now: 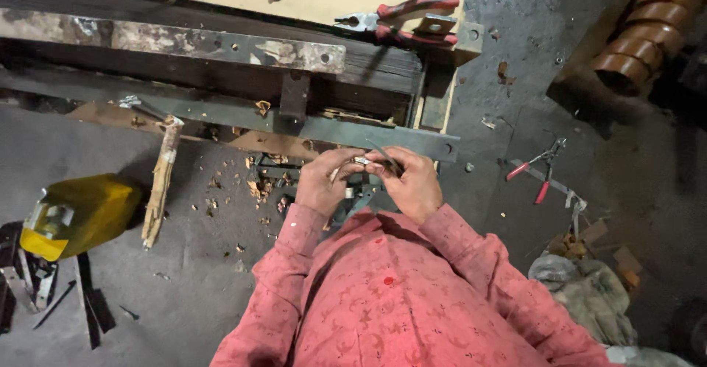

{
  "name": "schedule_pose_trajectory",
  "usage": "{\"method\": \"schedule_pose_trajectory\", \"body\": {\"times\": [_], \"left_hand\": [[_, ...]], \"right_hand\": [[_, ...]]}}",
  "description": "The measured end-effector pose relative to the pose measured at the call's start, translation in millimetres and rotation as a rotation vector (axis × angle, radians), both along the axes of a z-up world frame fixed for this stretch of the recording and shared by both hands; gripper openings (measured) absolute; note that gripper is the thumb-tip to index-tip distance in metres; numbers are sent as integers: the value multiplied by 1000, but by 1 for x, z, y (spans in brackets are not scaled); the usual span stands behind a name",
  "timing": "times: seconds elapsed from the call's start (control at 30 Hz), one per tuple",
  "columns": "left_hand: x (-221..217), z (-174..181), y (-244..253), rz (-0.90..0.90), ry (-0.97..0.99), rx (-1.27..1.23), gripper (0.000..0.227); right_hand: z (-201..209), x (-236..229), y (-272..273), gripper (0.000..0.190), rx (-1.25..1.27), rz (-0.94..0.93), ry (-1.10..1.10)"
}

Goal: The person strips insulation from the ends of a wire using a small knife and a pair of pliers.

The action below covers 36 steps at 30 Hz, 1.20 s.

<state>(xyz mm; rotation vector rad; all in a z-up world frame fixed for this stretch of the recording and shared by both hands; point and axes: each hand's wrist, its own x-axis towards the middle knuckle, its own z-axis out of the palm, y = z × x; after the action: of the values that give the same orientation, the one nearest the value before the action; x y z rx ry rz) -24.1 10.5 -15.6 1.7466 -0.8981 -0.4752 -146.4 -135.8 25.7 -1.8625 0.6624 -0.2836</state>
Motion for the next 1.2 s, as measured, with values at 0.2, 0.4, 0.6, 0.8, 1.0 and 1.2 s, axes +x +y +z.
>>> {"method": "schedule_pose_trajectory", "body": {"times": [0.2, 0.4, 0.6, 0.8, 1.0, 1.2], "left_hand": [[-9, 7, -1, 48, 104, -27, 26], [-12, -10, -4, 162, 106, -94, 20], [-7, -14, -2, 138, 181, -298, 30], [-15, -40, -7, 253, 416, -141, 22], [-11, -34, -13, 301, 245, -70, 18], [-5, -12, -17, 274, 239, -44, 15]], "right_hand": [[9, 3, 2, 26, -63, 25, 14], [29, 20, 4, 34, -313, 138, -19], [47, 40, -2, 22, -327, 253, 212], [59, 60, -8, 24, -221, 236, 405], [44, 68, -20, 38, -134, 205, 333], [33, 74, -42, 32, 126, 297, 374]]}}
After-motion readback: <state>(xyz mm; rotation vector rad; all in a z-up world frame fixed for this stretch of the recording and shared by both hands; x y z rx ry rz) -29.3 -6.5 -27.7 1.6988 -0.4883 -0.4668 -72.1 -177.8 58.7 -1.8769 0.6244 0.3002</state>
